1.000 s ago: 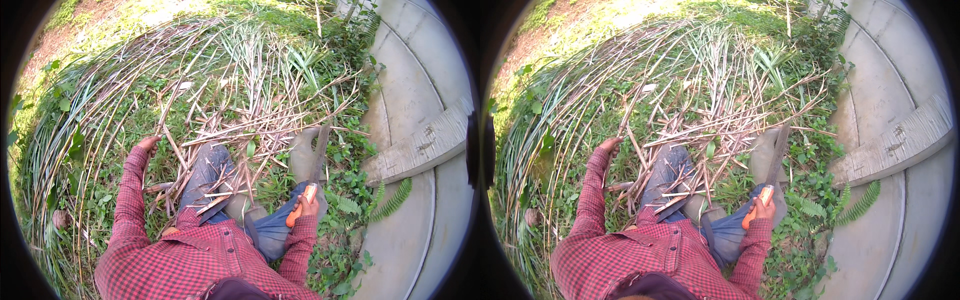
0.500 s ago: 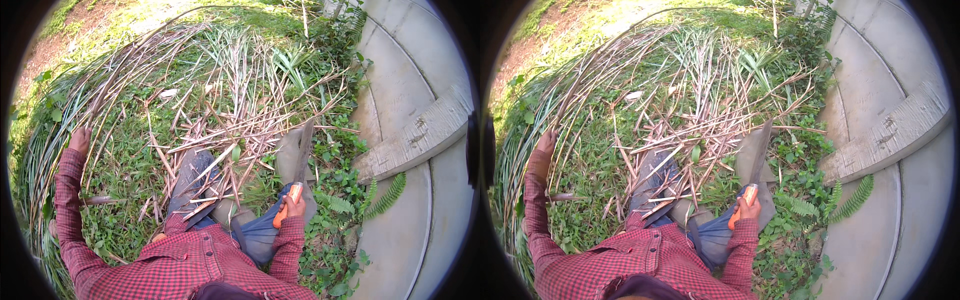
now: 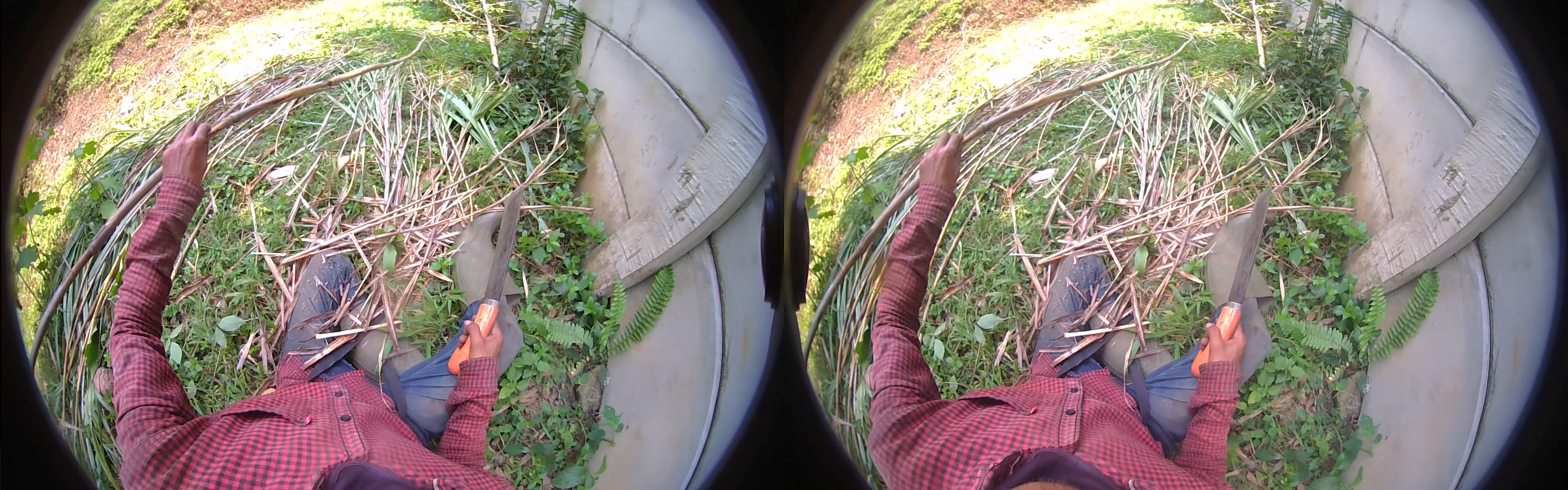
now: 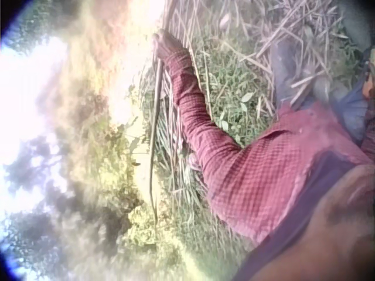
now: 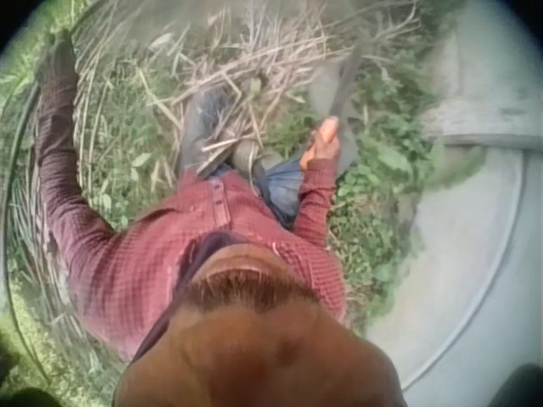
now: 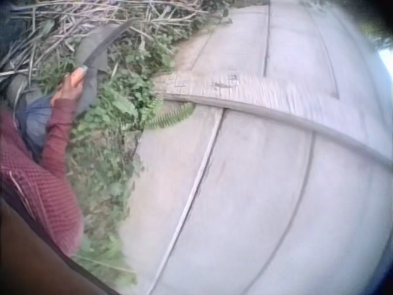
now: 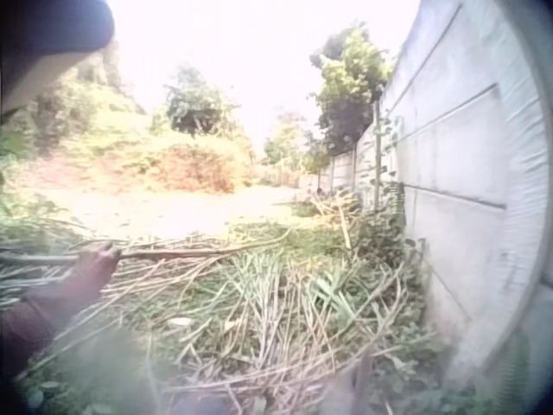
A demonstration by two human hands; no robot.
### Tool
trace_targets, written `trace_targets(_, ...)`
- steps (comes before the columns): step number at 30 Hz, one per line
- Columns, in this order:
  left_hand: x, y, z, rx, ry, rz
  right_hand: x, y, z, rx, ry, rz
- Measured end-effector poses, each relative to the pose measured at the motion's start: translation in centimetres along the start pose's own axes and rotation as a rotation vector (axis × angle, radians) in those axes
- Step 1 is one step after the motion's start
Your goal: The person sits on the ground and uses a machete to strip bark and cut long sticks into smaller pieces. The person repeatedly picks up sticks, shaves them, and chops them, accumulating a pile of processed wood and debris.
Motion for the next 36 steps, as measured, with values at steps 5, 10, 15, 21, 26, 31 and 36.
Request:
trace_targets(5, -8.8, 15.2, 11.6, 0.396, -0.041, 0.429, -0.3, 0.6, -0.1, 0.055, -0.031, 0.031)
trace_targets(10, -7.7, 14.9, 20.2, 0.271, -0.195, 0.597, 0.3, 0.7, 0.6, 0.015, 0.010, 0.023)
trace_targets(15, 4.7, 9.3, 33.2, 0.321, -0.674, 0.571, 0.2, 1.4, 0.8, -0.020, 0.042, 0.072)
trace_targets(21, 7.6, 7.7, 47.3, 0.788, -0.385, 0.280, -0.2, 1.3, 1.1, 0.000, 0.055, 0.142)
trace_targets(26, 7.4, 10.2, 46.3, 0.918, -0.272, 0.190, 0.2, 1.7, 0.6, -0.024, 0.057, 0.192)
trace_targets(31, -6.2, 16.5, 31.2, 0.808, -0.154, 0.290, 1.0, 1.8, 0.6, -0.074, 0.068, 0.221)
trace_targets(36, -19.0, 23.5, 15.4, 0.966, -0.100, 0.367, 0.7, 1.9, 0.3, -0.041, 0.024, 0.218)
Point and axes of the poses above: each hand's wrist, its own z-axis away from the middle knuckle, its own y-axis out of the palm, x = y × z, the point moved 10 cm from there along -z, towards the middle knuckle, and after that the axes turned 1 degree about -z, right-handed, at the moved point
